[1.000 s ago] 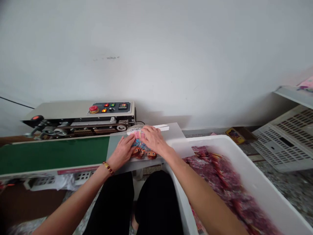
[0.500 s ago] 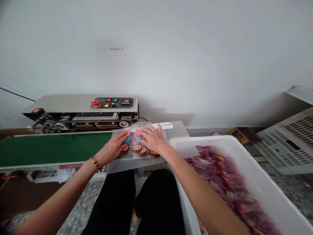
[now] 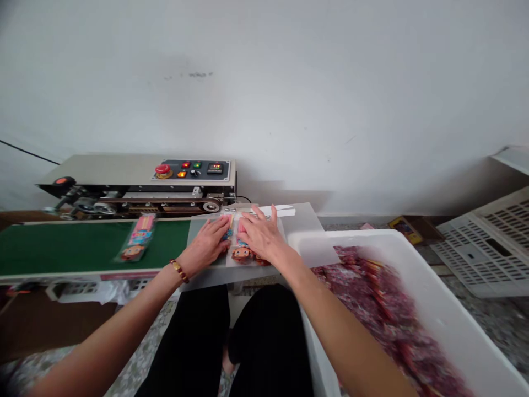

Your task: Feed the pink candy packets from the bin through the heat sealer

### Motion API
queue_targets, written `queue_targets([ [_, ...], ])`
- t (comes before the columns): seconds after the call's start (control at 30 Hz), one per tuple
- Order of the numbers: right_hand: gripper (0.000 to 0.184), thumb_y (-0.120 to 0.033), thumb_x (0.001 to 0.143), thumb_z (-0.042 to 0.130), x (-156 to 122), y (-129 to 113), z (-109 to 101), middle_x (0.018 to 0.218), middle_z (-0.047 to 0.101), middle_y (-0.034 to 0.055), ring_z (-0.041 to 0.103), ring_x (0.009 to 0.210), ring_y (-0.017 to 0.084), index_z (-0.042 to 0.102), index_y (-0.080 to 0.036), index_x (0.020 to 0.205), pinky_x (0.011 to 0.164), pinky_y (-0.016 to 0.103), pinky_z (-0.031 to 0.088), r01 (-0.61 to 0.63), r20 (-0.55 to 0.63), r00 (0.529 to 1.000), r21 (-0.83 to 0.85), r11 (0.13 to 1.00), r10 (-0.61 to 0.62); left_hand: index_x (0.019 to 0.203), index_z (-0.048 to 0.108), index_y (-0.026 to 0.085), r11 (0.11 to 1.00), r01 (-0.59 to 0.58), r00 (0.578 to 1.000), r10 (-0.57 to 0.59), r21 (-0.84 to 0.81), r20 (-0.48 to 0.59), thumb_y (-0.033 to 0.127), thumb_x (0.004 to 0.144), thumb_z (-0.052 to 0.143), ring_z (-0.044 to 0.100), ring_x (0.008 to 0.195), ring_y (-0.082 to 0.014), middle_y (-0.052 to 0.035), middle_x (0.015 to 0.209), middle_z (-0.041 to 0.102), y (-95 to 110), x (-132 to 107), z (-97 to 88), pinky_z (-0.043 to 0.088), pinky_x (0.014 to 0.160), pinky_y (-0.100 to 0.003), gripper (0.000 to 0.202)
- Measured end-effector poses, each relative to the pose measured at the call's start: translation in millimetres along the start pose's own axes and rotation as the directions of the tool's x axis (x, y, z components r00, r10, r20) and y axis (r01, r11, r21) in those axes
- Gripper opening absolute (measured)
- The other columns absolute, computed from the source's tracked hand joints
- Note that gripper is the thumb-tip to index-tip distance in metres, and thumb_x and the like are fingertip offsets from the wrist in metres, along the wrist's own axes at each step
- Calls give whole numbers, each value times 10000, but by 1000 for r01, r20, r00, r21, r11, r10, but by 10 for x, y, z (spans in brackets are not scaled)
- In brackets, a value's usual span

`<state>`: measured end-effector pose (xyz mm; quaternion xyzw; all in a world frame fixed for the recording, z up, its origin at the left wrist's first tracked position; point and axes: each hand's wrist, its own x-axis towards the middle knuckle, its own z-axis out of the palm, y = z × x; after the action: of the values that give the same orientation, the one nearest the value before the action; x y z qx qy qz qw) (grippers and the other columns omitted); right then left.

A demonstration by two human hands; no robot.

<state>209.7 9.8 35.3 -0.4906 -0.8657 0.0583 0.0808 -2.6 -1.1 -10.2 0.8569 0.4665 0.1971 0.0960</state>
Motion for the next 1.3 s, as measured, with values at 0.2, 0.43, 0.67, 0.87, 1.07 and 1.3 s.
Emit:
queue_targets([
  [0.2, 365, -380, 1041, 474, -136, 59, -10, 1538, 536, 73, 323, 1498, 370, 621, -263, 1354, 1163, 784, 55, -21, 78, 997, 6, 1000, 21, 1444, 496, 148, 985, 162, 985, -159, 52, -65, 266, 955, 465, 444, 1454, -324, -184, 1540, 498, -398, -309, -133, 333, 1211, -597, 503],
  [0.43, 366, -400, 1037, 475, 260, -204, 99, 1517, 559, 73, 346, 1490, 353, 644, -267, 1333, 1194, 747, 44, 58, 60, 996, 37, 998, -61, 1250, 639, 211, 950, 291, 943, -266, 113, -200, 268, 971, 439, 587, 1313, -326, -160, 1395, 639, -593, -444, -420, 251, 1195, -710, 348],
  [0.67, 391, -356, 1054, 416, 38, -74, 8, 1521, 554, 88, 352, 1487, 354, 618, -248, 1372, 1177, 767, 51, -27, 13, 1000, -7, 1000, 27, 1388, 542, 160, 999, 12, 1000, -13, -36, -24, 273, 987, 449, 455, 1450, -286, -172, 1513, 529, -75, -2, -80, 348, 1223, -552, 427],
  [0.87, 428, -345, 1045, 422, -224, 86, -32, 1520, 554, 94, 375, 1472, 365, 570, -223, 1427, 1178, 762, 80, -12, 70, 997, -53, 999, 16, 1415, 515, 162, 996, 84, 996, -85, 5, 8, 347, 994, 431, 427, 1470, -300, -183, 1559, 474, -493, -271, -158, 303, 1236, -580, 468],
  [1.07, 374, -360, 1038, 463, 71, -87, 79, 1517, 560, 63, 370, 1474, 343, 618, -252, 1361, 1199, 741, 85, 42, 72, 997, -1, 999, -42, 1342, 582, 218, 975, 194, 980, -199, 107, 29, 404, 969, 449, 490, 1423, -321, -145, 1534, 520, -1112, -645, -583, 264, 1220, -652, 438],
  [1.3, 382, -351, 1043, 454, 235, -271, 174, 1519, 553, 95, 412, 1440, 342, 603, -236, 1376, 1195, 741, 90, 64, -12, 998, 18, 998, -63, 1331, 600, 207, 999, 28, 999, -27, 31, -47, 288, 1013, 385, 588, 1327, -244, -127, 1390, 652, -380, -234, -352, 327, 1229, -558, 392],
])
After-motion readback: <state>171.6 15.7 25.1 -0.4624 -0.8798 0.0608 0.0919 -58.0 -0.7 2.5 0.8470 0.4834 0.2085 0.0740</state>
